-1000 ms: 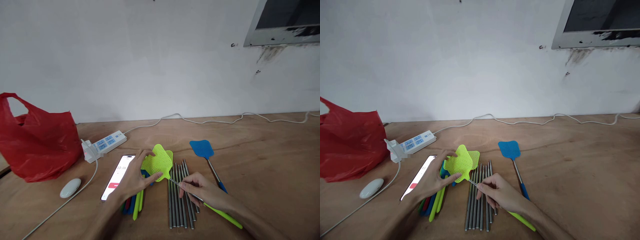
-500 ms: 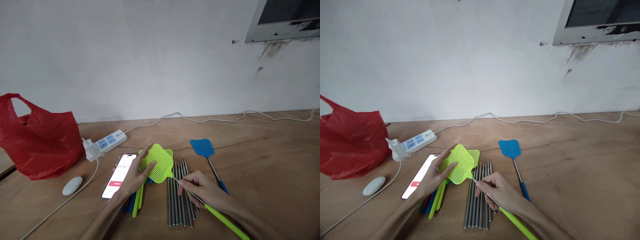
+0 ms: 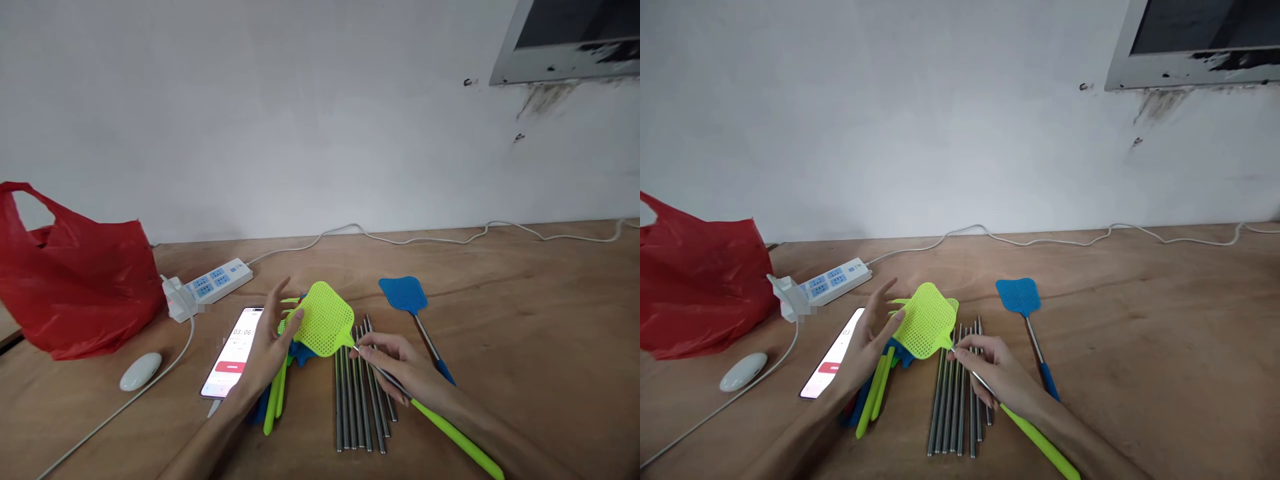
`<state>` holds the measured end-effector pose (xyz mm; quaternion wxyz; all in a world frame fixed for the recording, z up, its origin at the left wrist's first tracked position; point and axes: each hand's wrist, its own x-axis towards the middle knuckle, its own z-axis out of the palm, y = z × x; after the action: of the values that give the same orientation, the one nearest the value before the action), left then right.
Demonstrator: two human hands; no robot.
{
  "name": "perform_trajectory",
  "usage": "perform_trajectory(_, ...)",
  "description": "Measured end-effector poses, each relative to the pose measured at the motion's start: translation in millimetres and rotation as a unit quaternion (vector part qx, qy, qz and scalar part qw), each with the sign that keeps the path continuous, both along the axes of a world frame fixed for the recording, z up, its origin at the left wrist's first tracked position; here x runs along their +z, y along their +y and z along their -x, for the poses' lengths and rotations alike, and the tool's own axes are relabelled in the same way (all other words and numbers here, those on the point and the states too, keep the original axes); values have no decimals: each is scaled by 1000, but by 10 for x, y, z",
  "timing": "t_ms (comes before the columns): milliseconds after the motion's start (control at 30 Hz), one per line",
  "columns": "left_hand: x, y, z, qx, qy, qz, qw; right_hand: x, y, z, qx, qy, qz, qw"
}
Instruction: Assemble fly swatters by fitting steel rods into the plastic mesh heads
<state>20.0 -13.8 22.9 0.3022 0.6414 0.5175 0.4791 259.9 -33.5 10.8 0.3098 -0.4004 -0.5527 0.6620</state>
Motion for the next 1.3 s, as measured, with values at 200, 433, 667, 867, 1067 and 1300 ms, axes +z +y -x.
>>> perform_trajectory(200,9,107,140,66,127,-31,989,-70,126,-41,-116,116,39,986)
perform_trajectory(433,215,76,319,-7,294,8,956,-67,104,-11,-115,130,63,983)
perform_trajectory(667,286,76,432,-93,468,103,873,-51,101,8,-122,124,67,983)
perform_trajectory(867,296,51,425,-109,499,147,847,-55,116,2,-119,119,67,983)
perform_trajectory(1067,238,81,421,-115,489,135,854,-76,132,-11,-120,120,65,983)
perform_trajectory(1300,194,117,422,-138,456,100,874,-70,121,-2,-117,111,62,985)
